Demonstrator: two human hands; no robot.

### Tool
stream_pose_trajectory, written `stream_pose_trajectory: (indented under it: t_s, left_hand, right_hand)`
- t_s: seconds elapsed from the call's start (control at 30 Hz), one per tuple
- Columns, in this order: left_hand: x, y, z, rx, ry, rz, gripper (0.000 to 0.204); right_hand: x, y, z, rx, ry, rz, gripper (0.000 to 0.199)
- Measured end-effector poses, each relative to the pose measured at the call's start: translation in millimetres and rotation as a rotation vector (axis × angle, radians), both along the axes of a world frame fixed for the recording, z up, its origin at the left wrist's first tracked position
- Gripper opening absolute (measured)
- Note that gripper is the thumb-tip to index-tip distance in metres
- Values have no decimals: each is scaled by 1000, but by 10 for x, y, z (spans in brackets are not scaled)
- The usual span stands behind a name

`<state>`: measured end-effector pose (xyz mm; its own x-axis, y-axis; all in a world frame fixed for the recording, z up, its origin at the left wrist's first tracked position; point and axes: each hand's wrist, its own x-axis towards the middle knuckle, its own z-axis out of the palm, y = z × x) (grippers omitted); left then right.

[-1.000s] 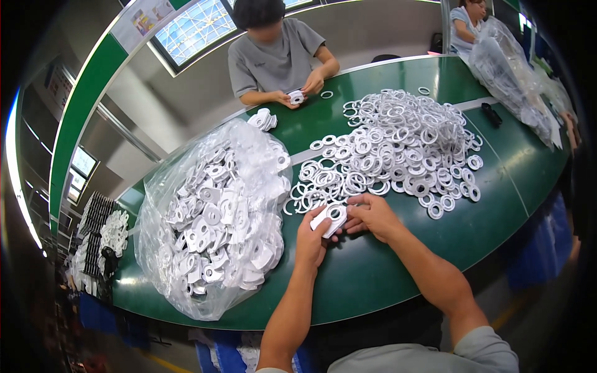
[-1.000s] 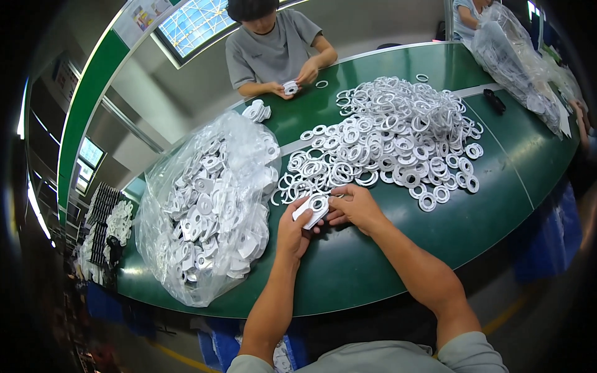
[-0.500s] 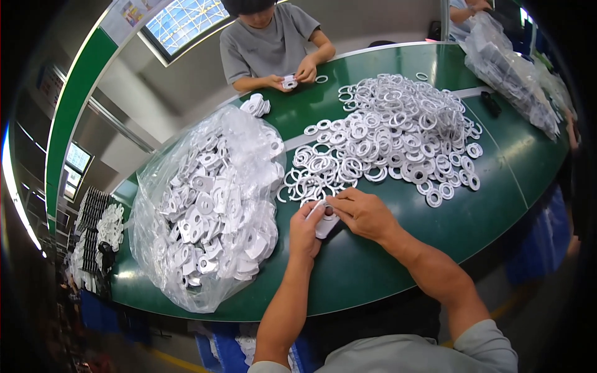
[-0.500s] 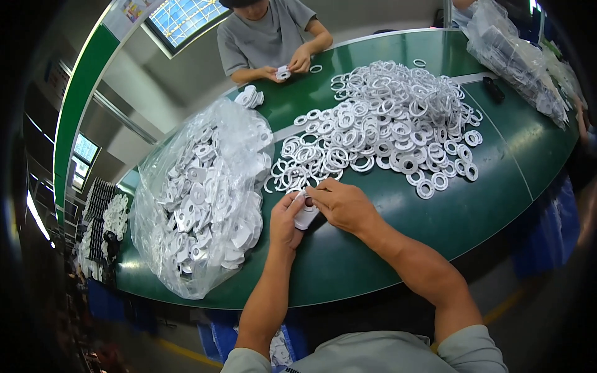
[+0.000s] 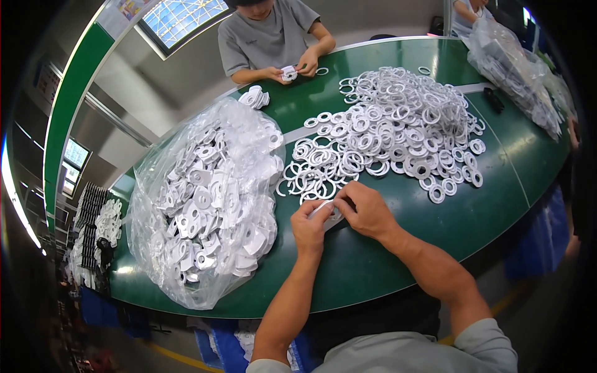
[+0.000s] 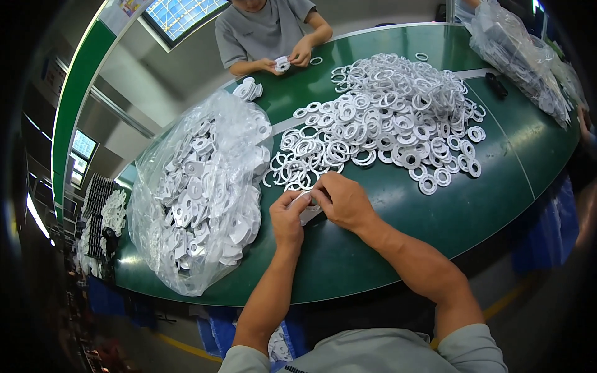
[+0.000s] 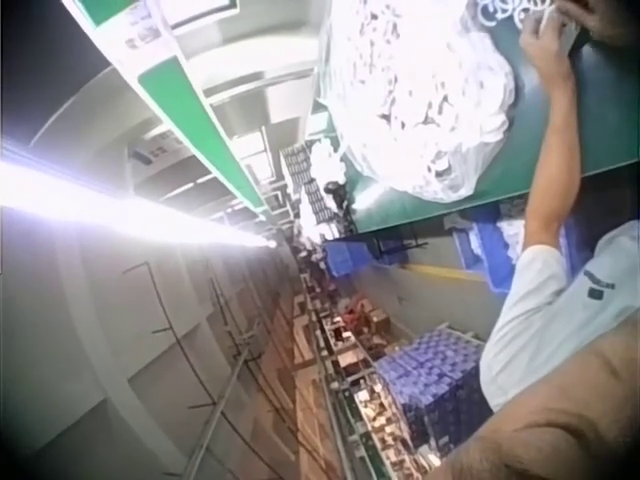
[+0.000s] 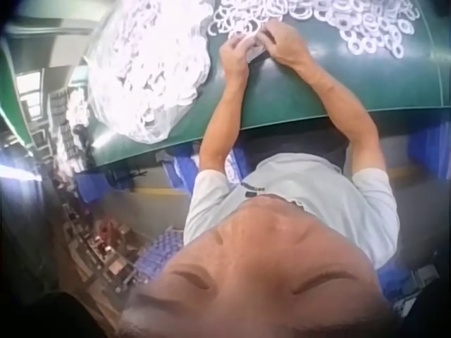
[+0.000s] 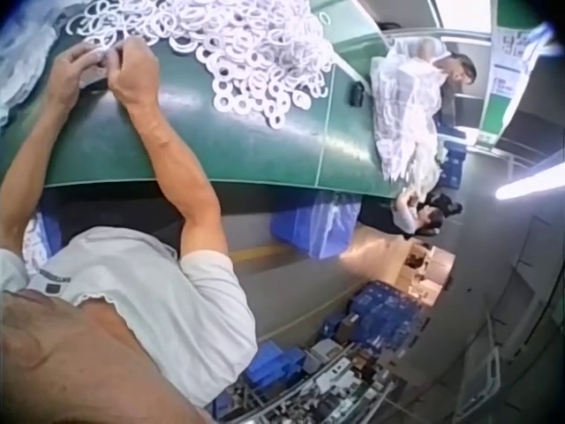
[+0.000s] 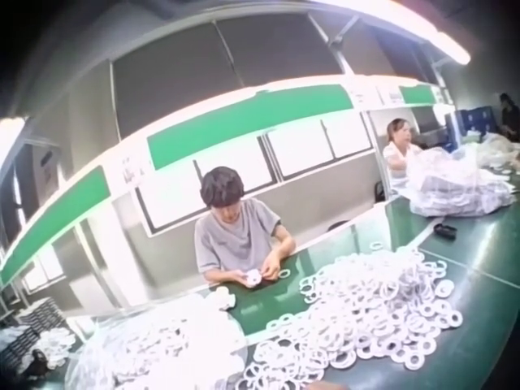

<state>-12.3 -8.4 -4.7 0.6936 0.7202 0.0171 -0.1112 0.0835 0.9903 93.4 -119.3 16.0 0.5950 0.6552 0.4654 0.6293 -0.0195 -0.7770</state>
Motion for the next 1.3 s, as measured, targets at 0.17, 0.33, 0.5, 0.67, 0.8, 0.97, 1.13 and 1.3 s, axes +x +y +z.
stream_pose_trajectory:
  t_s: [0.17, 0.33, 0.5, 0.67, 0.8, 0.97, 1.13, 1.3]
  left_hand:
    - [-107, 68, 105, 4, 4, 63, 16]
    - [-939, 133, 690, 284, 233, -161, 21]
    - [-2483, 406, 1184, 687, 608, -285, 27]
    - [-2656, 1038, 1111, 641, 719, 382, 14]
    - [-2368, 1934, 680, 1458, 714, 358, 37]
    - [-1959, 2413, 419, 1107, 1084, 136, 46]
    - [-2271, 2428, 708, 1374, 845, 385, 26]
    - [-1568, 1653, 756, 923, 94, 494, 17]
  right_hand:
    - [-6, 89, 28, 17, 82, 65, 12]
    - [197, -28, 7, 50, 317, 72, 15]
    - [346, -122, 109, 27, 415, 32, 19]
    - [304, -108, 139, 44, 463, 48, 22]
    - [347, -104, 70, 22, 450, 54, 20]
    - [630, -240, -12, 4, 444, -77, 20]
    - [811, -260, 88, 73, 437, -149, 21]
    - [880, -314, 111, 137, 493, -176, 19]
